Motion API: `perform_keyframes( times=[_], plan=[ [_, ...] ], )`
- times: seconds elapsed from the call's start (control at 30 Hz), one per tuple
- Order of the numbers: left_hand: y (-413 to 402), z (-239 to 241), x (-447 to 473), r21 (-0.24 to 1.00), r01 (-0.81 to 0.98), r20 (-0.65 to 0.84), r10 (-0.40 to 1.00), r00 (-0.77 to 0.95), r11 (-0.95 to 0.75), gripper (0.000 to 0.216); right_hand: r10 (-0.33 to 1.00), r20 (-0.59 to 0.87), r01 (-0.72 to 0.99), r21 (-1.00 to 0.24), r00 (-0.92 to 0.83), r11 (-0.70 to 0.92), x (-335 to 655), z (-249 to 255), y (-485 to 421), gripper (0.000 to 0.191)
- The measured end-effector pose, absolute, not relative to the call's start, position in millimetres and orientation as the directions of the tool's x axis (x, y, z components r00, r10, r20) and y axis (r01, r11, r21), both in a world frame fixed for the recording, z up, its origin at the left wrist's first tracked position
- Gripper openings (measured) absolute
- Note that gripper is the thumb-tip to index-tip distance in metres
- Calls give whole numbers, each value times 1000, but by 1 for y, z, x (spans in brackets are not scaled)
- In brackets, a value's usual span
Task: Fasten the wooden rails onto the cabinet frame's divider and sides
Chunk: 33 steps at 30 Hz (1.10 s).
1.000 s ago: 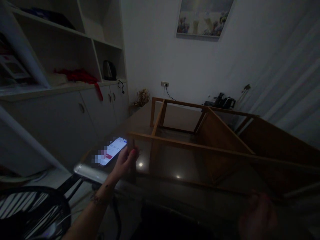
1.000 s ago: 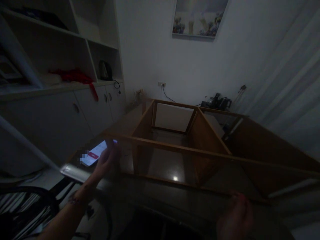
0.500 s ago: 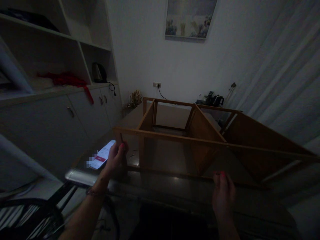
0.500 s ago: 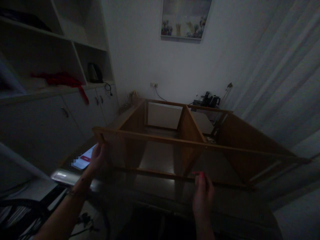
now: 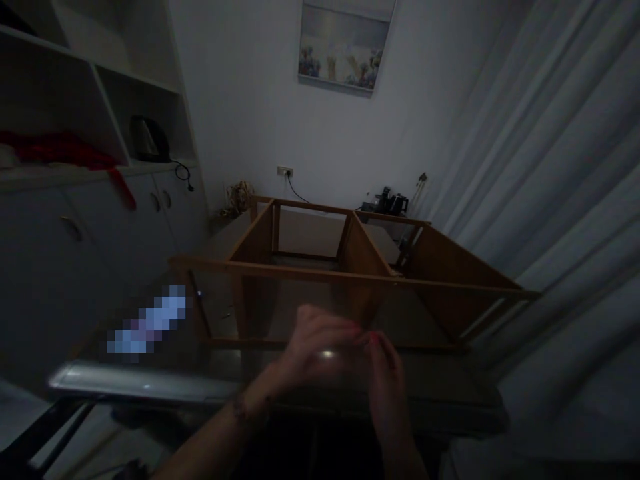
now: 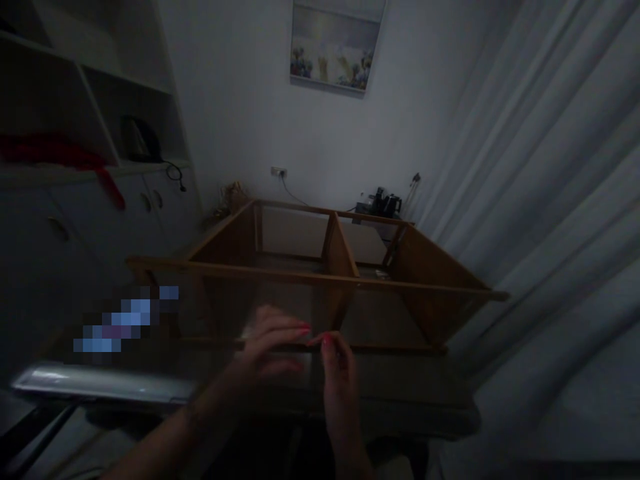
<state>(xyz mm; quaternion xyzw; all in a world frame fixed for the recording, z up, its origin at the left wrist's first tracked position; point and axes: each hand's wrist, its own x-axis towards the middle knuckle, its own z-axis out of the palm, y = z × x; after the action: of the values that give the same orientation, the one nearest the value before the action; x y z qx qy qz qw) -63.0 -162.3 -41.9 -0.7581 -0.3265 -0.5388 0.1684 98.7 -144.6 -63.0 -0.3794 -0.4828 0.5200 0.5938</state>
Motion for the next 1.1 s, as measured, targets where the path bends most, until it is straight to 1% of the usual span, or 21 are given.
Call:
perform_keyframes(
  times=[0.1,0.2,0.33,0.43,0.5,0.53,0.57,0.6,0.63,0.67,0.7,0.73,0.8,0.83,0.9,1.0,1.1],
  plan=[
    [-140,-31,-29,191,485,932,313,184,-854,27,993,121,-360,-926,5,115,108,-66,-138,36],
    [-124,-34,-14,263,345,929,333,160,-901,20,996,86,-417,-905,14,84,119,-69,-131,42],
    [-113,-40,-5,292,269,913,351,206,-918,23,998,57,-413,-910,-14,46,129,-70,-125,46],
    [-109,-40,-3,304,271,906,365,216,-914,22,990,127,-363,-927,-57,98,132,-69,-122,44],
    [-108,-40,-3,286,309,905,361,224,-907,21,974,223,-231,-950,-30,211,134,-69,-119,43],
    [-108,-41,-4,273,332,906,357,226,-903,21,959,284,-118,-952,1,282,136,-69,-116,43],
    [-109,-42,-6,262,359,908,355,223,-896,20,936,351,29,-936,39,350,140,-70,-112,42],
    [-110,-42,-9,253,393,908,357,219,-884,20,907,417,202,-895,65,397,144,-71,-107,41],
    [-112,-43,-12,242,433,907,360,216,-868,20,875,479,381,-823,67,422,150,-73,-100,40],
    [-113,-43,-16,224,479,907,362,216,-849,19,849,525,560,-722,61,406,157,-75,-93,40],
    [-114,-43,-20,196,527,908,357,222,-827,19,845,534,705,-608,24,364,164,-79,-84,40],
    [-115,-42,-25,158,567,910,342,234,-808,18,858,511,802,-490,-52,341,172,-83,-76,38],
    [-115,-40,-34,84,615,917,302,260,-784,18,894,416,903,-300,-167,308,186,-93,-61,36],
    [-114,-38,-38,61,625,921,285,266,-779,18,910,365,927,-233,-199,296,192,-99,-55,35],
    [-112,-34,-42,29,621,933,245,265,-783,19,920,305,943,-148,-245,300,199,-109,-50,34],
    [-111,-27,-42,1,584,953,178,245,-812,21,907,327,944,-108,-264,313,202,-121,-51,36],
    [-114,-20,-38,1,587,968,149,204,-810,21,868,425,937,-112,-255,330,200,-128,-56,39]
  ],
)
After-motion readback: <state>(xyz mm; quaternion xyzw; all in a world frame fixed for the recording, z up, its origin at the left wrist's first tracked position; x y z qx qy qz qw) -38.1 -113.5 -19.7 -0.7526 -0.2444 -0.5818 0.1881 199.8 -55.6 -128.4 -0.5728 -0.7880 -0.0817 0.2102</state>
